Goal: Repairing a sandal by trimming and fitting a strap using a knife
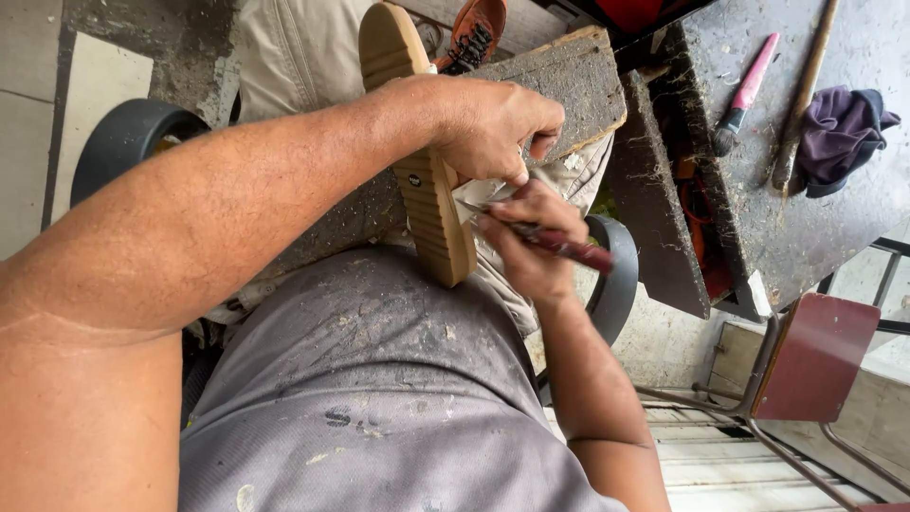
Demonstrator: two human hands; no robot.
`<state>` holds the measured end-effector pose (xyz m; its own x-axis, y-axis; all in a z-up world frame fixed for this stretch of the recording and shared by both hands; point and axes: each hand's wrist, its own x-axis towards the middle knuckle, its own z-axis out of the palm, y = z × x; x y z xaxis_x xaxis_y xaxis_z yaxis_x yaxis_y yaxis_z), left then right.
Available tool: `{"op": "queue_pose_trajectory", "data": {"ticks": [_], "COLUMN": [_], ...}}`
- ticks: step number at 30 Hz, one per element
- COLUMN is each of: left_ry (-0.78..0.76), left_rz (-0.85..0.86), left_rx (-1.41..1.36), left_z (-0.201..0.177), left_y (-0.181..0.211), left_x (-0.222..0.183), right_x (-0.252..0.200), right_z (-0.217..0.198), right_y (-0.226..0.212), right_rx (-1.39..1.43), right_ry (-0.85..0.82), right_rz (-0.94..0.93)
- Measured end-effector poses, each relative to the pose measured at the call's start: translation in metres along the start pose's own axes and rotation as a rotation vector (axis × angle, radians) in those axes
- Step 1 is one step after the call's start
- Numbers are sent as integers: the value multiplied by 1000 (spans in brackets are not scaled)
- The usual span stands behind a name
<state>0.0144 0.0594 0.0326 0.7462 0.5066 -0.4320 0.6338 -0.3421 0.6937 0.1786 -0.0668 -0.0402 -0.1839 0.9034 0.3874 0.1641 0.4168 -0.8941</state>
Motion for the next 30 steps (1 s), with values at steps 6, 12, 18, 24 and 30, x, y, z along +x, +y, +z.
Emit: {"op": "queue_pose_trajectory", "data": {"ticks": [6,12,18,24,30], "left_ry": [-11,-39,-89,-251,-303], "left_rz": [46,-48,-15,-61,-58], "left_rx": [-50,38,78,34,139], "left_z": [3,-4,-5,-18,-23], "left_y": [-5,-5,-4,3,-4], "left_x": [8,3,19,22,31], "right_x": [0,-19,-31,-13,-2], "right_z": [8,-36,-42,0,28], "right_y": [-16,-27,-36,-28,-21], "right_rx": [-122,-249,-278,-455,-577], "right_ry": [-21,-45,-110,27,136], "right_rz": [-126,-56,-89,-329,-285]}}
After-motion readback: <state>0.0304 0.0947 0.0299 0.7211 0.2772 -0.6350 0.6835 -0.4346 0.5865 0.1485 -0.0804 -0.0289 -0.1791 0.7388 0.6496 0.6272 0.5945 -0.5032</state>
